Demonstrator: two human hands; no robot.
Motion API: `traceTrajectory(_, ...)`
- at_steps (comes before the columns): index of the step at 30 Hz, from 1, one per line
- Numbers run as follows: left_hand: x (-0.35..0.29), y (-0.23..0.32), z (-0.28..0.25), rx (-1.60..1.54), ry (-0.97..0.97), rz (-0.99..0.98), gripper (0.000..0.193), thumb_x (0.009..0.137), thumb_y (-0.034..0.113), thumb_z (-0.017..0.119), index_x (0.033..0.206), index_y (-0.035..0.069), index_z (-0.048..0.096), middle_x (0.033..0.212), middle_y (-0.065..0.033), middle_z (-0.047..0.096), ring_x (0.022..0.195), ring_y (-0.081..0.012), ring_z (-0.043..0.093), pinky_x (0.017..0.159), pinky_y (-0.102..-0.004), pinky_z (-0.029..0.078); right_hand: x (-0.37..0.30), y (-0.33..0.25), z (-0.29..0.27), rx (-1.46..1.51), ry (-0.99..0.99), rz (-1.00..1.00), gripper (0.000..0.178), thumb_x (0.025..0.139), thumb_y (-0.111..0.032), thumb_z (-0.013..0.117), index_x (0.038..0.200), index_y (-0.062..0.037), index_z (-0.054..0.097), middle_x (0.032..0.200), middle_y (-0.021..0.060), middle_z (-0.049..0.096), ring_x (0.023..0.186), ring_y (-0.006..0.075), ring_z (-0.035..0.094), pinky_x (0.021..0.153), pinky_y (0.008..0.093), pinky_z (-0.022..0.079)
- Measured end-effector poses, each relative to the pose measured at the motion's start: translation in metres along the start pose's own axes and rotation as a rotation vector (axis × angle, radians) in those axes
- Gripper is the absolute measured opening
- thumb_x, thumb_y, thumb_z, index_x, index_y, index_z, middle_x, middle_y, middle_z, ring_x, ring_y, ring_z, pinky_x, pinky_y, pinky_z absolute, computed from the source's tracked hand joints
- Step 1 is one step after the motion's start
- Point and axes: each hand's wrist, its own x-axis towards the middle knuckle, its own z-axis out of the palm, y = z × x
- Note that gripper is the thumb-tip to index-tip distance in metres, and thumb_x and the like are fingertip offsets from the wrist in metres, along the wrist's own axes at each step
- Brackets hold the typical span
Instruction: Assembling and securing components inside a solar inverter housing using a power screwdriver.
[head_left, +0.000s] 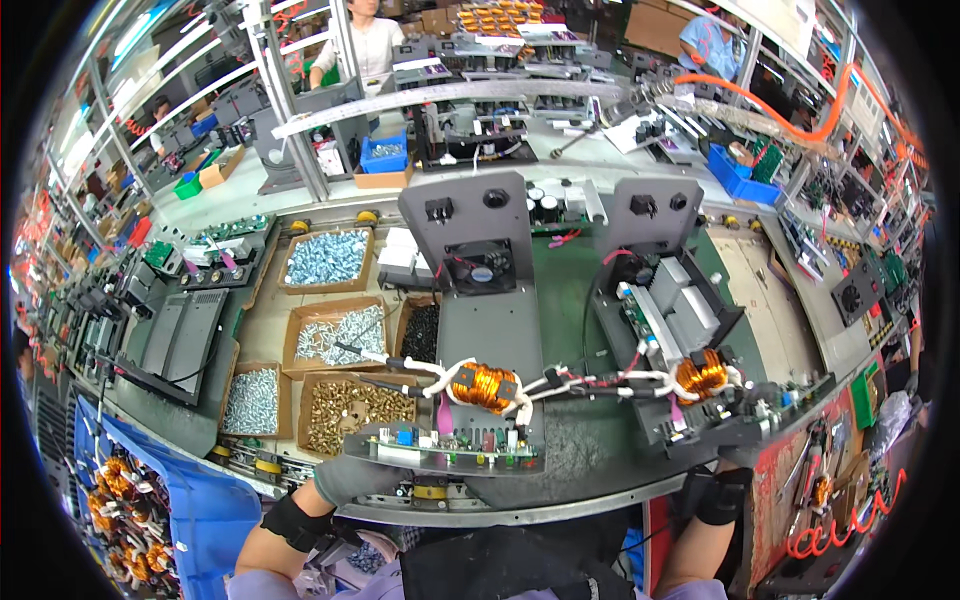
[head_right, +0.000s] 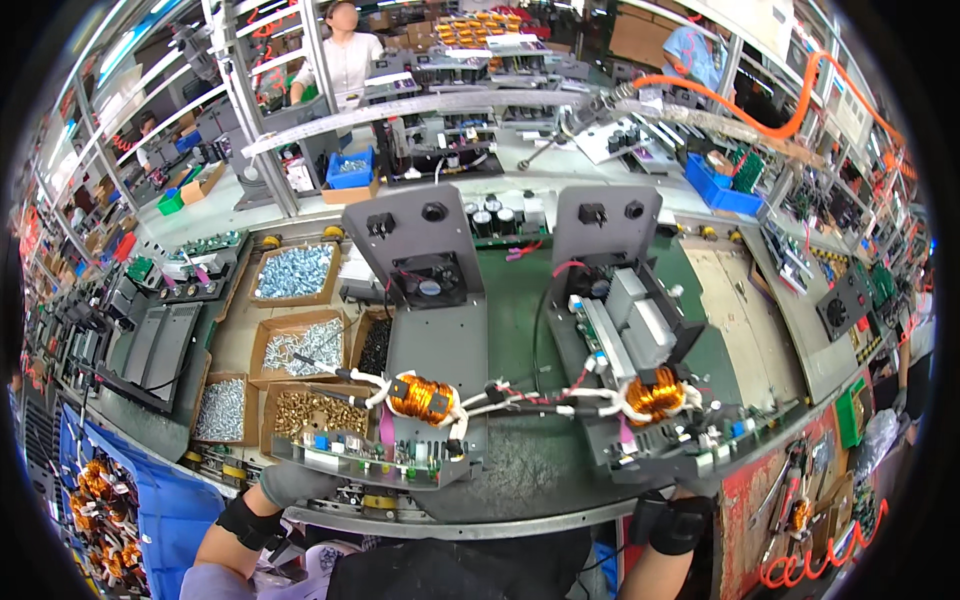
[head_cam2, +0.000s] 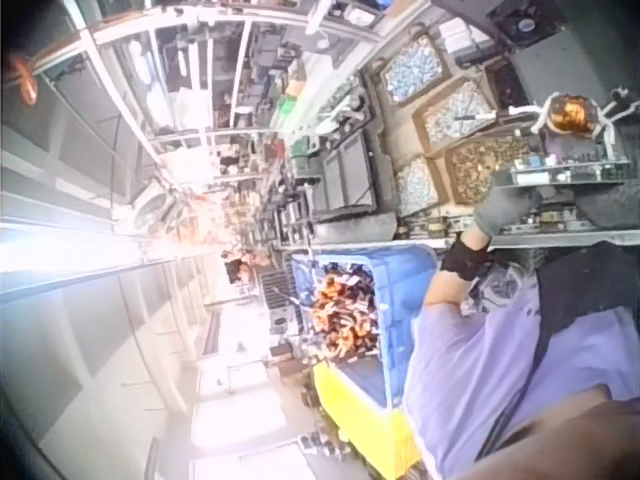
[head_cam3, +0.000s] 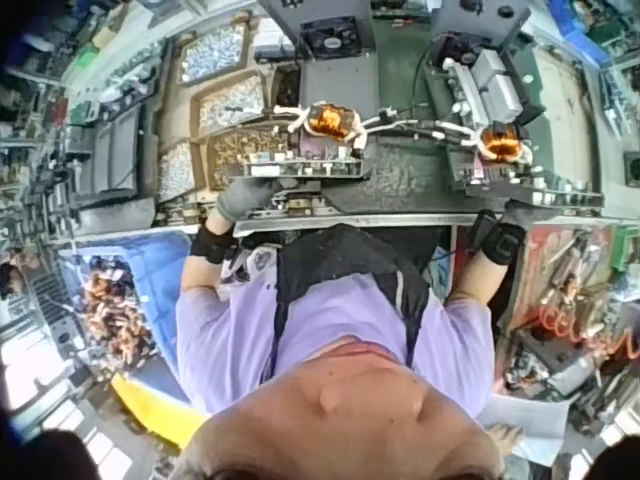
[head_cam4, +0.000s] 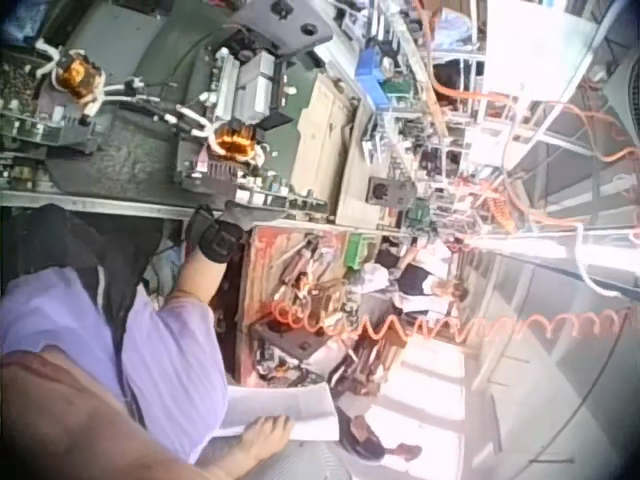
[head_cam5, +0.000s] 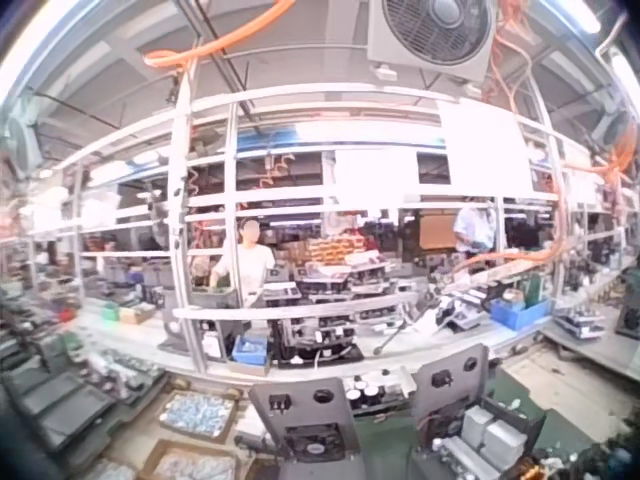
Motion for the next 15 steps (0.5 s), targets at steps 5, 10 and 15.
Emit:
traceTrajectory(5, -0.019, -0.006, 0.001, -0.228, 0.027, -0.086, 0.04, 0.079, 0.003, 0.07, 0.117, 0.003, 0.061, 0.108, -0.0097, 0.067, 0.098, -0.0216, 0.066, 0.088, -0.0325, 0.052, 0.022, 0.049, -0.032, 1.037, 0.453, 0.614, 0.049, 0.098, -0.038, 0.044, 0.136, -0.006, 0.042, 0.128, 0.0102, 0.048, 0.115, 0.0234, 0.049, 0.098, 0.0388, 0.041)
traceTrajectory(10, 0.006, 0.034, 0.004, -0.225, 0.124, 0.066, 0.049, 0.068, 0.002, 0.07, 0.116, 0.011, 0.063, 0.099, -0.0111, 0.067, 0.088, -0.0292, 0.067, 0.077, -0.0357, 0.052, 0.073, 0.065, -0.11, 1.391, 0.577, 0.752, 0.027, 0.098, -0.027, 0.049, 0.089, -0.0027, 0.057, 0.081, 0.003, 0.054, 0.07, 0.0159, 0.053, 0.06, 0.0321, 0.044)
traceTrajectory(15, 0.029, 0.063, 0.015, -0.145, 0.012, 0.011, 0.033, 0.076, 0.015, 0.067, 0.109, 0.011, 0.067, 0.091, -0.0094, 0.063, 0.085, -0.0307, 0.063, 0.078, -0.0404, 0.049, 0.095, 0.051, -0.071, 0.75, 0.483, 0.003, 0.032, 0.095, -0.018, 0.049, 0.069, 0.0009, 0.048, 0.064, 0.0137, 0.042, 0.057, 0.0275, 0.044, 0.054, 0.0365, 0.033)
